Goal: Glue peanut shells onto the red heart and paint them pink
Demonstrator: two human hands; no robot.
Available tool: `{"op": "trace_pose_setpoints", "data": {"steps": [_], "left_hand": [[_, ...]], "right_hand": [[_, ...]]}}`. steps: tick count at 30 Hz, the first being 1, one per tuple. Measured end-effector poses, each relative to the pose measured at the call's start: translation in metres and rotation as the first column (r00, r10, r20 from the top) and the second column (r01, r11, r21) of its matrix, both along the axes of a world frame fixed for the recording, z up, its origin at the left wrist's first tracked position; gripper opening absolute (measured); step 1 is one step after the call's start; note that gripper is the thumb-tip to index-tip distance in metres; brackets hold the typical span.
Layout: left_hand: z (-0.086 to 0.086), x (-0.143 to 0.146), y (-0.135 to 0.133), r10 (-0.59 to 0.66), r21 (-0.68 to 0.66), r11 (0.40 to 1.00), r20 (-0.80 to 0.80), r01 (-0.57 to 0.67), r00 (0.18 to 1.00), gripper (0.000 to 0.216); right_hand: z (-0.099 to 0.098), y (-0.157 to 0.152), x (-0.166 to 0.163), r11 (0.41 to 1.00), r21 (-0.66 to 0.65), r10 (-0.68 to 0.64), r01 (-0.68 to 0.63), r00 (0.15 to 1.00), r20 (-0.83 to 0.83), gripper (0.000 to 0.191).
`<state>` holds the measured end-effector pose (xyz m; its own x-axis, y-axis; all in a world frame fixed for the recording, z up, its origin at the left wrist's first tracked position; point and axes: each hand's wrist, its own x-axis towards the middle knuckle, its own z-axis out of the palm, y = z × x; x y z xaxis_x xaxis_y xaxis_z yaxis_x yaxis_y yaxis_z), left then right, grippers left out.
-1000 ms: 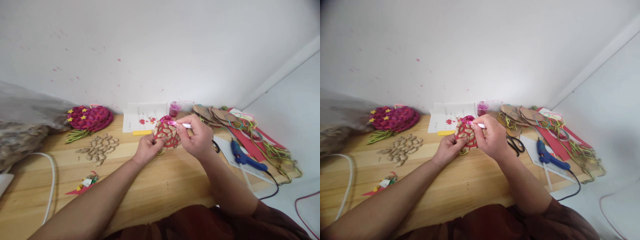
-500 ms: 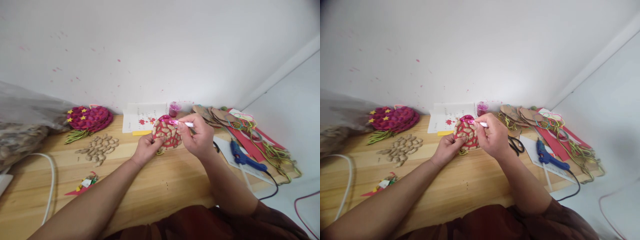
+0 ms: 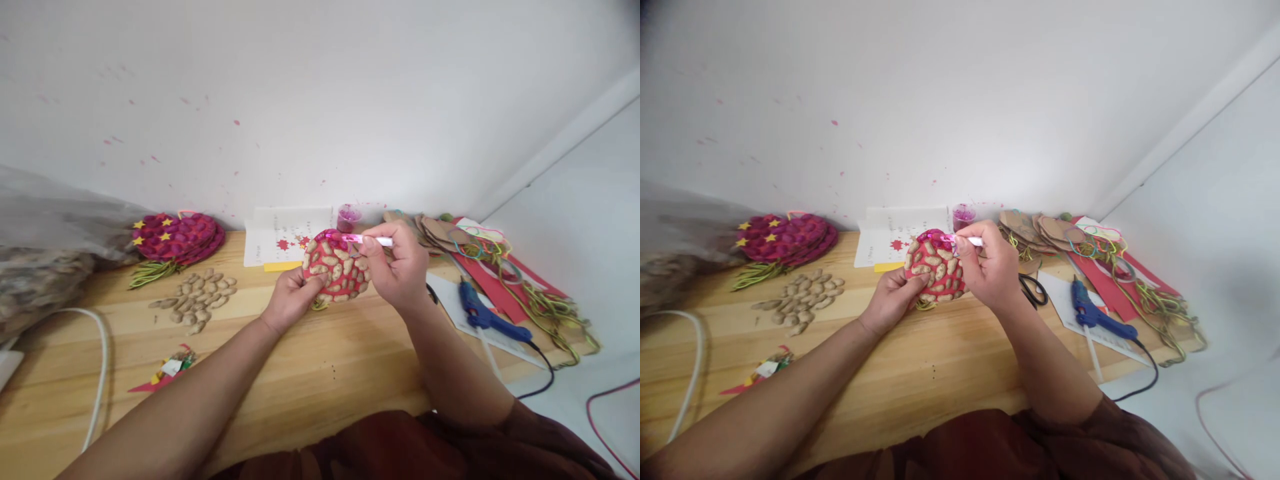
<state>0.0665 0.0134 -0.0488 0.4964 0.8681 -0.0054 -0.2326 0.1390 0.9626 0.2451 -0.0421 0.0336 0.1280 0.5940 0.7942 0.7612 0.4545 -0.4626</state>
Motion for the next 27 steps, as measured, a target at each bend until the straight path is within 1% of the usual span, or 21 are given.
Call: {"op": "trace_pose_setpoints", "data": {"steps": [5, 8, 11, 16, 21, 27], "left_hand": [[0.0035, 0.0000, -0.0009, -0.020, -0.010, 1.000, 0.001, 0.020, 1.000, 0.040], [0.0042, -0.0003, -0.0015, -0.018, -0.011, 1.000, -0.014, 0.018, 1.000, 0.041], [0.0030, -0.0001, -0.0015, -0.021, -0.014, 1.000, -0.017, 0.021, 1.000, 0.041], [0.0000, 0.0007, -0.0008, -0.041, -0.029, 0.999, 0.009, 0.041, 0.999, 0.039], [-0.0015, 0.0005, -0.0006, -0.037, -0.029, 0.999, -0.007, 0.037, 0.999, 0.042], [-0.0047, 0.0003, 0.0003, -0.042, 0.006, 0.999, -0.009, 0.043, 0.999, 0.039]], "right_hand": [[-0.0007, 0.0004, 0.0003, 0.999, -0.014, 0.030, -0.030, 0.999, -0.031, 0.005], [-0.0026, 0.0010, 0.0015, 0.999, -0.029, 0.013, -0.014, 0.999, -0.047, 0.006], [-0.0039, 0.0016, 0.0026, 0.999, -0.038, -0.008, 0.006, 0.997, -0.077, 0.007], [-0.0048, 0.0024, 0.0024, 0.999, -0.026, 0.029, -0.031, 0.996, -0.089, 0.006], [-0.0058, 0.0025, 0.0021, 0.999, -0.039, -0.004, -0.001, 0.994, -0.113, 0.008], [-0.0024, 0.0005, -0.0012, 1.000, -0.015, 0.020, -0.020, 0.998, -0.052, 0.005]]}}
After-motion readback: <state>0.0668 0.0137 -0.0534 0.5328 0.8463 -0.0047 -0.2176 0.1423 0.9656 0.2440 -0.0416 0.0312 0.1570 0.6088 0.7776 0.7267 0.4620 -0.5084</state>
